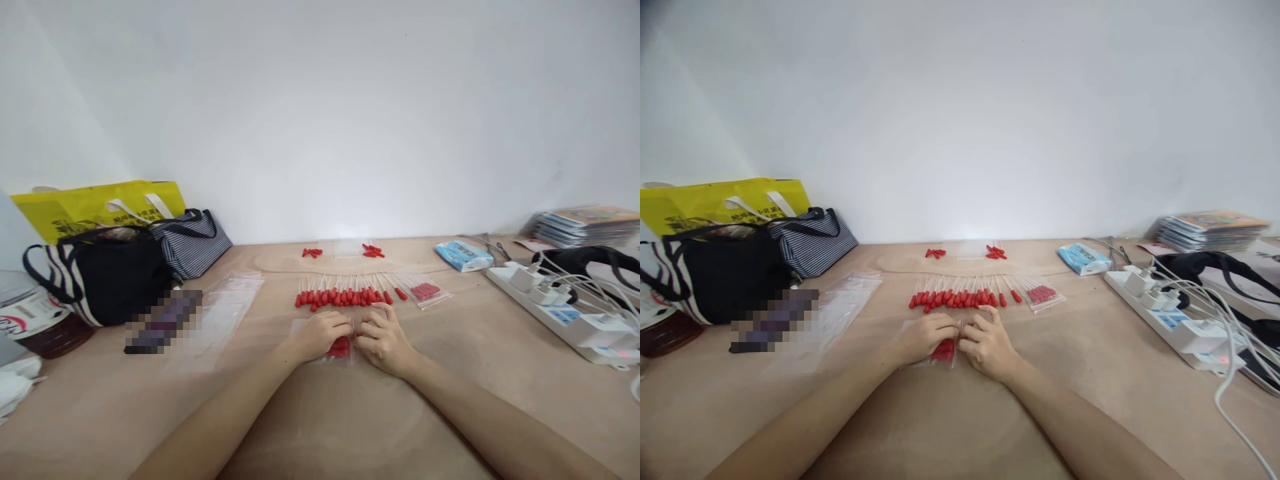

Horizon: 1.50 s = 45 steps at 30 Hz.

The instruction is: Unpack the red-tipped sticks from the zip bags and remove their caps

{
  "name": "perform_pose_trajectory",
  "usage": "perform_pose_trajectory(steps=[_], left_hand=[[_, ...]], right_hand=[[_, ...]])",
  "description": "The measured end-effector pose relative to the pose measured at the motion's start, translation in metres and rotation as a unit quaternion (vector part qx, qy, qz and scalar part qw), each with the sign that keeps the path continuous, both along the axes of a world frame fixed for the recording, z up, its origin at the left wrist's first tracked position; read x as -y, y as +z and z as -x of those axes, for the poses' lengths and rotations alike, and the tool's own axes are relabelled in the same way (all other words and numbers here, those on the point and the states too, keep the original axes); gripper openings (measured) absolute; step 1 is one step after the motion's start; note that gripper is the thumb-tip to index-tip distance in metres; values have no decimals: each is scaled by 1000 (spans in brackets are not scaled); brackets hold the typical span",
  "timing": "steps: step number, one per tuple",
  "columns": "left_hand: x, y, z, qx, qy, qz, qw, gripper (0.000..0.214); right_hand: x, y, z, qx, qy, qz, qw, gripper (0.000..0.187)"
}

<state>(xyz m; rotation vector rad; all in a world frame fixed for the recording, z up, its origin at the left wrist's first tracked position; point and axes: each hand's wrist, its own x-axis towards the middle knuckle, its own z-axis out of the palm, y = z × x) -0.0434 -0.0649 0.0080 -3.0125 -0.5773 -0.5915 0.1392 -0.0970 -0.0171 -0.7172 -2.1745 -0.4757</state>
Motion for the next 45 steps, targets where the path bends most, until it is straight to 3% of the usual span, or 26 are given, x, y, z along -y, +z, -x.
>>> perform_pose_trajectory(steps=[6,12,19,26,32,38,41,45], left_hand=[[-3,-2,0,-12,-27,-77,997,27],[-4,-7,1,-38,-2,-100,994,26],[-2,-2,-1,-70,-7,-105,992,21],[2,6,-2,-75,-11,-58,995,22],[-3,8,9,-20,5,19,1000,30],[20,6,26,86,114,115,983,33],[37,3,37,84,150,165,971,43],[46,-1,44,66,157,210,963,54]], right_hand=[[6,5,2,18,-20,29,999,24],[6,5,3,43,-14,27,999,30],[2,6,3,45,7,28,999,33],[0,7,2,59,26,56,996,32],[-1,6,-2,57,6,109,992,28],[3,9,-11,25,9,245,969,16],[4,10,-11,3,-6,318,948,15],[4,10,-6,-27,-35,363,931,8]])
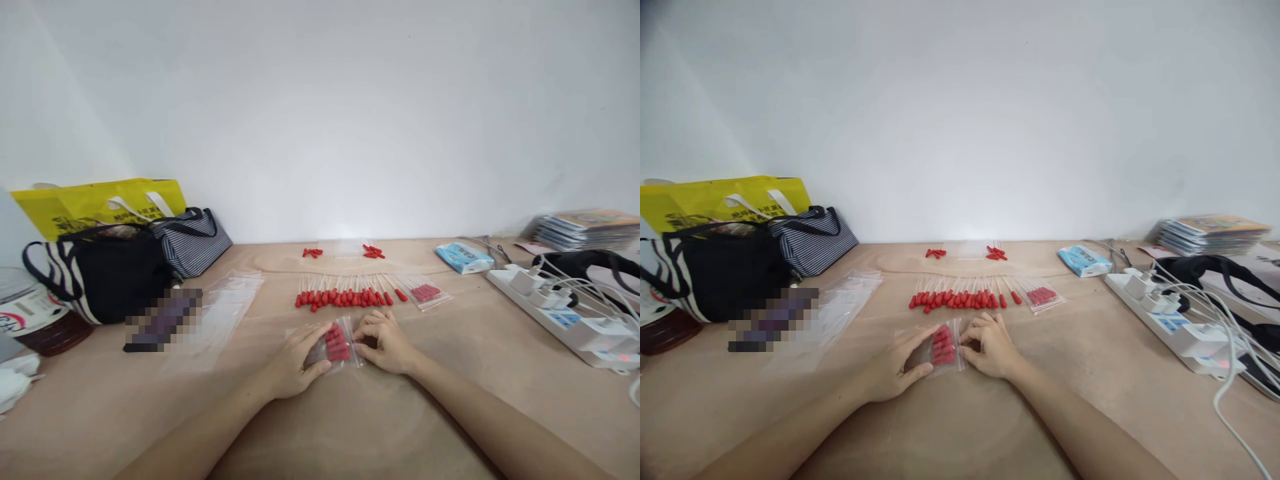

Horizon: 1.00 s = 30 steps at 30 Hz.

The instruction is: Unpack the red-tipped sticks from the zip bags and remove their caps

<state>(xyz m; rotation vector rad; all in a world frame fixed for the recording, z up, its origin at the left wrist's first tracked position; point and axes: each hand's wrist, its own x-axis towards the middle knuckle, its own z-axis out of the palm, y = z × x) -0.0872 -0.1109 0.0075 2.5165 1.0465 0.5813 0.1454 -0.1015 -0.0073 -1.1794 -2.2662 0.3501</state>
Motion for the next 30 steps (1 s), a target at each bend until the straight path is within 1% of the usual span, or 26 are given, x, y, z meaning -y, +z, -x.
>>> perform_pose_trajectory(steps=[3,9,11,14,16,20,26,30], left_hand=[[-2,0,-2,4,-10,8,1000,53],[-2,2,-5,13,-16,14,1000,50],[-2,3,-5,13,-17,19,1000,49],[-2,3,-5,9,-24,28,999,48],[-2,4,-5,11,-28,28,999,47],[-3,3,-5,11,-22,20,999,46],[-4,4,-6,20,-32,18,999,46],[-4,5,-5,5,-23,28,999,48]], right_hand=[[-1,-1,2,-9,-7,17,1000,18],[1,0,5,-19,7,32,999,34],[3,1,8,-29,3,37,999,37],[7,3,13,-38,-2,34,999,32],[10,6,16,-28,-18,23,999,29],[12,9,20,3,-58,13,998,32],[12,10,22,27,-66,0,997,30],[8,9,19,6,-51,31,998,24]])
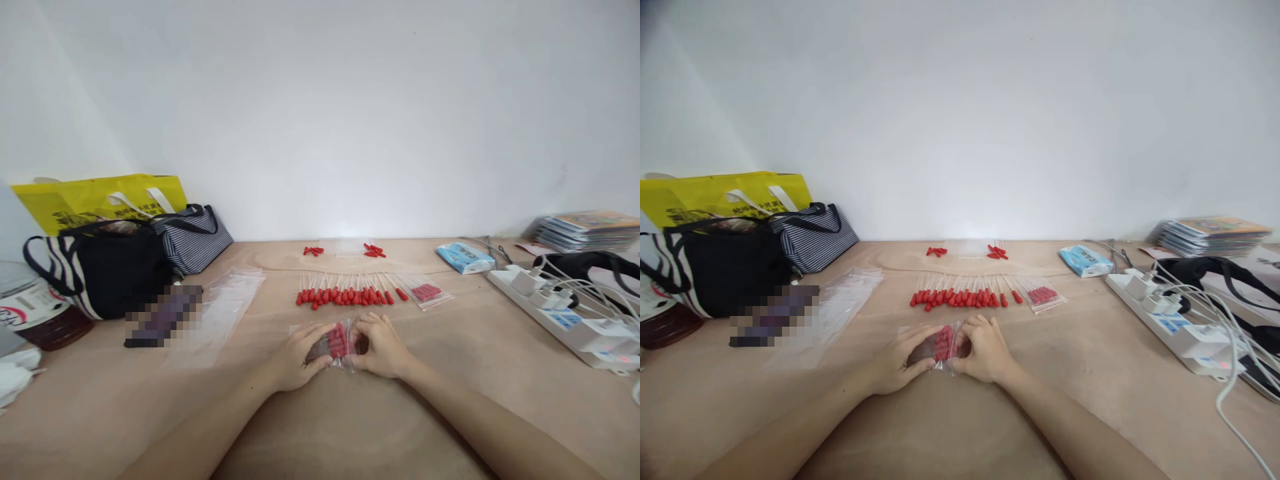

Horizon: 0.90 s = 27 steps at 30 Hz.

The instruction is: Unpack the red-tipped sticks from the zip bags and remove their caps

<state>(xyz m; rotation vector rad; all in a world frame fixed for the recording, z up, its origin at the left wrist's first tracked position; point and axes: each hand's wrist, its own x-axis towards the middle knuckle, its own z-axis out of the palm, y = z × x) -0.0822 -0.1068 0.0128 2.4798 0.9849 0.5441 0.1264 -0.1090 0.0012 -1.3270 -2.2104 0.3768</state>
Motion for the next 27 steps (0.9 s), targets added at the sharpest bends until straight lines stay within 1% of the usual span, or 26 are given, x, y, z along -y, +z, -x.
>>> perform_pose_trajectory(steps=[3,5,7,9,13,16,19,22,23,25,26,27], left_hand=[[-1,0,2,-19,8,18,1000,48],[-1,0,4,-28,15,25,999,48],[-2,0,5,-29,21,27,999,48],[-2,-1,5,-28,24,25,999,48],[-3,-1,5,-29,20,18,999,49],[-4,-1,5,-29,10,19,999,47],[-3,0,6,-27,6,20,999,46],[-3,1,5,-30,10,20,999,47],[-3,1,5,-33,11,20,999,48],[-2,3,5,-39,13,21,999,48],[-2,3,4,-42,14,21,999,48],[-2,4,4,-44,16,21,999,47]], right_hand=[[-8,-2,-11,-29,-14,43,999,19],[-12,-3,-21,-39,-20,56,997,19],[-14,-3,-28,-52,-14,54,997,24],[-14,-4,-29,-66,2,47,997,30],[-10,-6,-17,-41,35,36,998,30],[-11,-6,-12,-13,36,43,998,27],[-14,-4,-22,-1,41,61,997,21],[-15,-2,-37,-23,53,91,994,19],[-15,-2,-41,-37,52,96,993,23],[-14,-2,-45,-57,50,89,993,38],[-13,-3,-45,-58,56,80,994,43],[-13,-3,-43,-55,67,72,994,43]])
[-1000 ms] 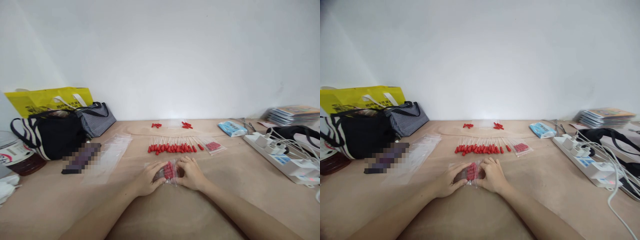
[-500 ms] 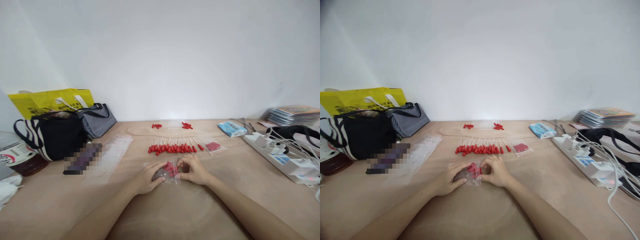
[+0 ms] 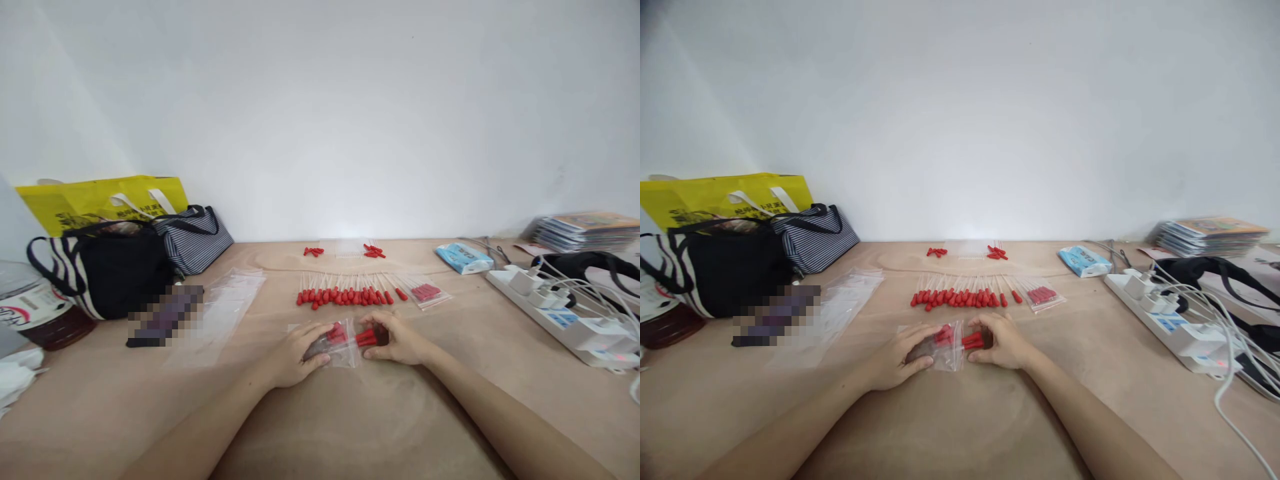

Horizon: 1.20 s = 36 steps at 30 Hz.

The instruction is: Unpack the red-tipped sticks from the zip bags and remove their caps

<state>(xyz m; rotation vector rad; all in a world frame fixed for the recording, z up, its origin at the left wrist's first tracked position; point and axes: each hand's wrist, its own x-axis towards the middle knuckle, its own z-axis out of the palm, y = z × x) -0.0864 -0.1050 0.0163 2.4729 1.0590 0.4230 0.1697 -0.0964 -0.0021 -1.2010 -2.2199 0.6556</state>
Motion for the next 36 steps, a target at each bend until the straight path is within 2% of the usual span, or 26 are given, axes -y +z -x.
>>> perform_pose_trajectory(steps=[3,6,10,13,15,16,19,22,24,27,36], left_hand=[[0,0,0,-7,3,5,1000,47],[0,-1,1,-14,6,11,1000,47],[-1,-1,2,-16,7,19,1000,48],[0,0,1,-12,6,18,1000,47],[0,1,1,-13,7,18,1000,47],[0,1,1,-14,6,19,1000,47],[-1,1,1,-10,3,20,1000,46],[-1,1,1,-1,2,17,1000,45],[-2,0,2,0,-1,18,1000,45],[-2,-1,2,0,-7,17,1000,46],[-1,0,2,6,2,20,1000,45]], right_hand=[[-1,-2,5,-6,32,-3,999,23],[-4,-4,4,-55,44,53,996,13],[-12,-1,-17,-145,59,147,977,20],[-20,5,-47,-203,3,161,966,28],[-27,6,-66,-232,-67,141,960,32],[-31,5,-73,-252,-123,116,953,34],[-41,-3,-79,-301,-257,-12,918,37],[-49,-15,-68,-222,-330,-137,907,33],[-53,-21,-57,-141,-318,-187,919,29],[-57,-26,-46,-60,-269,-218,936,25],[-58,-23,-37,15,-198,-190,962,38]])
